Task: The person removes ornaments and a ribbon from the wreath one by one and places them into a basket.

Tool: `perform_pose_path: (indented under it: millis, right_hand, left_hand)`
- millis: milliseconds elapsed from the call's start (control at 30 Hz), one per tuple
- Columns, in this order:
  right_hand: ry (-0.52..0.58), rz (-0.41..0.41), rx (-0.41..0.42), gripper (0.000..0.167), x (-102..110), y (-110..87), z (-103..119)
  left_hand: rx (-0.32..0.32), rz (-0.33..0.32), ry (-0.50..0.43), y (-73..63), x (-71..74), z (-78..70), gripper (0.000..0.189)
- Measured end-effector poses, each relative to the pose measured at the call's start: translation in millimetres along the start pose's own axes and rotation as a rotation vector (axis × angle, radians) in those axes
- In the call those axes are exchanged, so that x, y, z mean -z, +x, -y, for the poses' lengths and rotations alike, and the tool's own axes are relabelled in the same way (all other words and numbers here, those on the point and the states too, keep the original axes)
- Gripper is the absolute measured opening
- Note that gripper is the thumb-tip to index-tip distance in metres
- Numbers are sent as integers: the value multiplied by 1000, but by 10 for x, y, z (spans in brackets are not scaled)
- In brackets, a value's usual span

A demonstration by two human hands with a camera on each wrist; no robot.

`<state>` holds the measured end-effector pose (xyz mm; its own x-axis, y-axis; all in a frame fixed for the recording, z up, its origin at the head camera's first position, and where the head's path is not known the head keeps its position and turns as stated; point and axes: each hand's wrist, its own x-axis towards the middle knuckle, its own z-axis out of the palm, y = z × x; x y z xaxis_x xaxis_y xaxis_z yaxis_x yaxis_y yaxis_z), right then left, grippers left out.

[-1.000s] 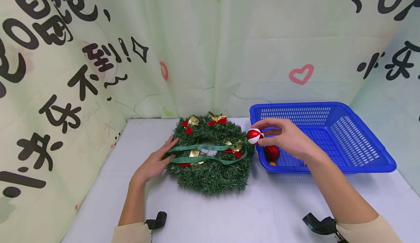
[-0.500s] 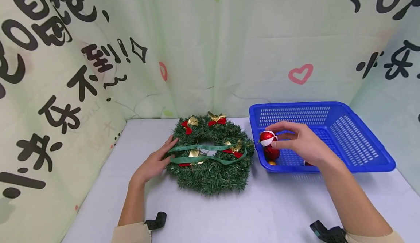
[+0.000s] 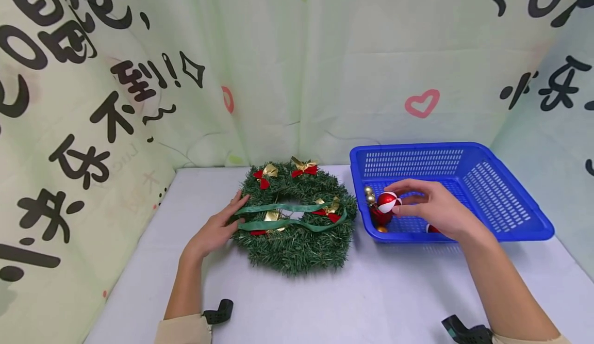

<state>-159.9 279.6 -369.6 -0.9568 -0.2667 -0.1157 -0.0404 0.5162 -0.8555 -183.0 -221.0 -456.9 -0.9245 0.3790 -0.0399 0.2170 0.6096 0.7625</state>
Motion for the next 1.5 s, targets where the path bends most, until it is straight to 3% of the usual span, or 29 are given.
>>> perform_pose_path:
  millis: [300, 633, 1100, 1500]
  right_hand:
    - [-46, 47, -43, 52, 26, -32, -129]
    - [-108, 84, -26, 49, 8, 8, -209]
    - [-76, 119, -37, 46, -29, 8, -216]
    - [-99, 98, -23, 44, -36, -1, -220]
  left_hand:
    - [5, 0, -6, 7, -7, 11, 63]
    - [6, 0, -15, -1, -6, 17, 63]
    - [15, 5, -17, 7, -6, 9, 64]
    - [9, 3, -11, 5, -1, 5, 63]
